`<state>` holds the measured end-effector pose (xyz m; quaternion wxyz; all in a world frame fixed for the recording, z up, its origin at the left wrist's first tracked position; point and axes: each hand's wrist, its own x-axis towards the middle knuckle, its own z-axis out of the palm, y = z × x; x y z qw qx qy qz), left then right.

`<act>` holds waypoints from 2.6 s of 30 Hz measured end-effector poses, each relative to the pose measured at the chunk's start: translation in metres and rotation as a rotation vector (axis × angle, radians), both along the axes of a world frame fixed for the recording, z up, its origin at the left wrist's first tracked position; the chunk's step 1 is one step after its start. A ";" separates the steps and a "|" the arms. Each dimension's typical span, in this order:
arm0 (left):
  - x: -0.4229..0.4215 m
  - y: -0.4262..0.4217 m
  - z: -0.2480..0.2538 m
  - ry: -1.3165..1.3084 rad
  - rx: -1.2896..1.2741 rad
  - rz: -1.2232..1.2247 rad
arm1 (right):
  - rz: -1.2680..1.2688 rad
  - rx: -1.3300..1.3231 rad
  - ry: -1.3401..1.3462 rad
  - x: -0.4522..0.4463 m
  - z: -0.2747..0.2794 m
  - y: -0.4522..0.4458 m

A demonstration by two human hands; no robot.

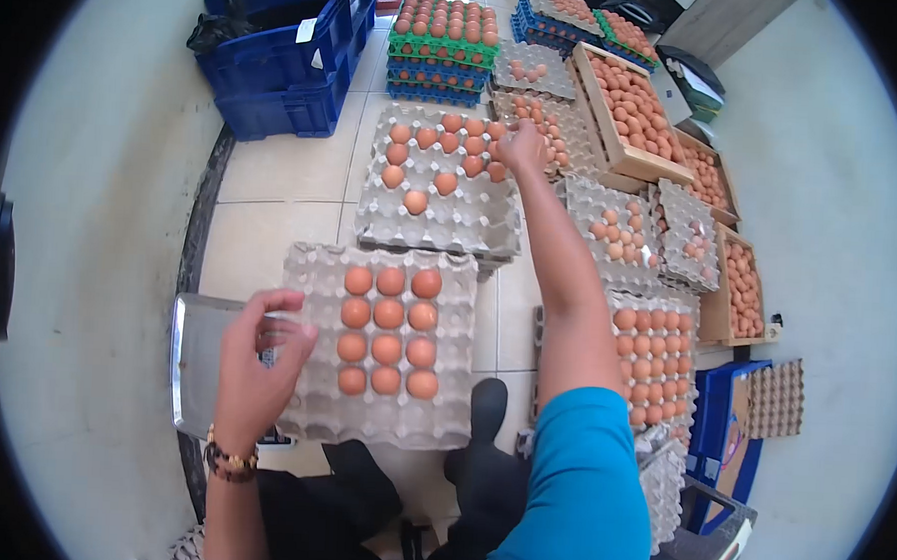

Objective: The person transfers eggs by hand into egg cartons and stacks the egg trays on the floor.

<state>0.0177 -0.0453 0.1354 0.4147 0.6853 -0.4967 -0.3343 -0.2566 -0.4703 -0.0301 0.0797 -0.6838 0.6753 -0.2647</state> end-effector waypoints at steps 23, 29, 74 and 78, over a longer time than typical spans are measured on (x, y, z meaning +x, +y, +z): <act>0.014 -0.001 -0.002 0.068 0.140 0.071 | 0.036 0.258 -0.095 0.020 -0.022 -0.090; 0.016 -0.001 -0.001 -0.012 0.162 0.028 | -0.186 0.461 0.184 0.070 0.016 -0.058; 0.010 0.000 -0.009 0.045 -0.125 0.007 | 0.487 0.968 -0.948 -0.038 0.057 0.346; 0.009 0.001 -0.008 0.061 -0.110 -0.008 | 0.629 0.426 -0.531 -0.012 0.065 0.368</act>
